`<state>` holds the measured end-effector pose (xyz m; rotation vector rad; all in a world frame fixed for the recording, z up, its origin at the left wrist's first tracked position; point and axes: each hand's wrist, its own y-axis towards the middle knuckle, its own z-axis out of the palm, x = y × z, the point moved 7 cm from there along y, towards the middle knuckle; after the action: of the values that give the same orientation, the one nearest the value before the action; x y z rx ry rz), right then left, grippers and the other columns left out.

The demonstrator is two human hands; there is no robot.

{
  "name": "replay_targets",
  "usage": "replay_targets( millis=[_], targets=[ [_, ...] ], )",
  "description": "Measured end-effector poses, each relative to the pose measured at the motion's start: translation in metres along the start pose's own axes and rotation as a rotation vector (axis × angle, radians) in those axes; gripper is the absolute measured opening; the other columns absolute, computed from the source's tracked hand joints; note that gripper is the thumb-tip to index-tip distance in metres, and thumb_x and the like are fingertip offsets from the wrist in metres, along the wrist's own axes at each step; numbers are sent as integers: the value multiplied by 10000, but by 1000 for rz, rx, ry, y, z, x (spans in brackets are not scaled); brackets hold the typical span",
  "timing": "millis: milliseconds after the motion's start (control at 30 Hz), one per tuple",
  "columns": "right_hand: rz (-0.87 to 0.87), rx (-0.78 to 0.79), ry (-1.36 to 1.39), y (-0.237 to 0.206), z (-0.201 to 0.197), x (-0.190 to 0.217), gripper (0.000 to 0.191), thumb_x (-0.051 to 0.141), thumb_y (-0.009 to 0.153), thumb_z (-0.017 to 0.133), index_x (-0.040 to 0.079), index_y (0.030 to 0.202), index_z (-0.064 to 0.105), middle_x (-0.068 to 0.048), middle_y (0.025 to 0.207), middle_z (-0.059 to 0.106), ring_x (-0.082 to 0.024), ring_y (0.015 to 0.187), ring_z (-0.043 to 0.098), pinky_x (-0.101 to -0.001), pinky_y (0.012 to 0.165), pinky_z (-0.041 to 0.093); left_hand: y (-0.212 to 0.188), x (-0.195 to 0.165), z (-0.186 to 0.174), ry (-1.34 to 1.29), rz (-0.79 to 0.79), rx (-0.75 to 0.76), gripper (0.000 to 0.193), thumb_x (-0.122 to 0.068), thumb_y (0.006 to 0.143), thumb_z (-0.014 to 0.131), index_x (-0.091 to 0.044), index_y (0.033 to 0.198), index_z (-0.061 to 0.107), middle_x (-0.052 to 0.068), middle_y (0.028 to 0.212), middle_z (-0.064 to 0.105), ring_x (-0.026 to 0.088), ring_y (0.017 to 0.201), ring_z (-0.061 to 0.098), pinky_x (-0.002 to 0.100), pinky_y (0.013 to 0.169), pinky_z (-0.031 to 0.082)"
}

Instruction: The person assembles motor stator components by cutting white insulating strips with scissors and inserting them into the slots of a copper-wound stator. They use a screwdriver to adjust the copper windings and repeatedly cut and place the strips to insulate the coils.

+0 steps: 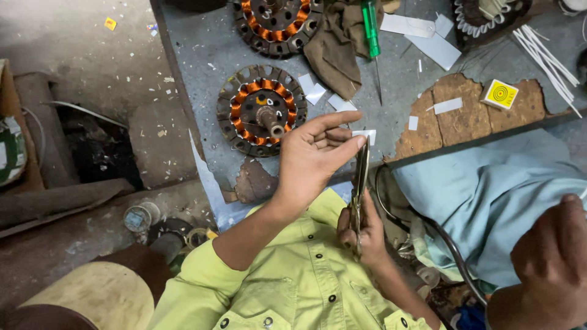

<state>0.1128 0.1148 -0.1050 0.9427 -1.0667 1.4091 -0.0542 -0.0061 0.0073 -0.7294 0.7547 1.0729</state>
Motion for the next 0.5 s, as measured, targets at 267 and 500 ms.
replay_targets(
  millis=[267,500],
  targets=[
    [154,-115,-35,-3,-8,-9,983,-42,846,658,102,1633,88,-73,695,617,-133,502,565,-247,432,437,1,2,-3,25,-32,14,375,29,932,757,27,1300,687,38,976,733,66,887,680,207,821,559],
    [-71,-44,88,-1,-13,-8,821,248,888,776,35,1524,304,-70,702,580,-125,526,526,-249,466,431,-2,-9,1,51,-36,56,251,-43,978,709,12,1222,727,19,1068,740,71,950,715,219,873,600]
  ],
)
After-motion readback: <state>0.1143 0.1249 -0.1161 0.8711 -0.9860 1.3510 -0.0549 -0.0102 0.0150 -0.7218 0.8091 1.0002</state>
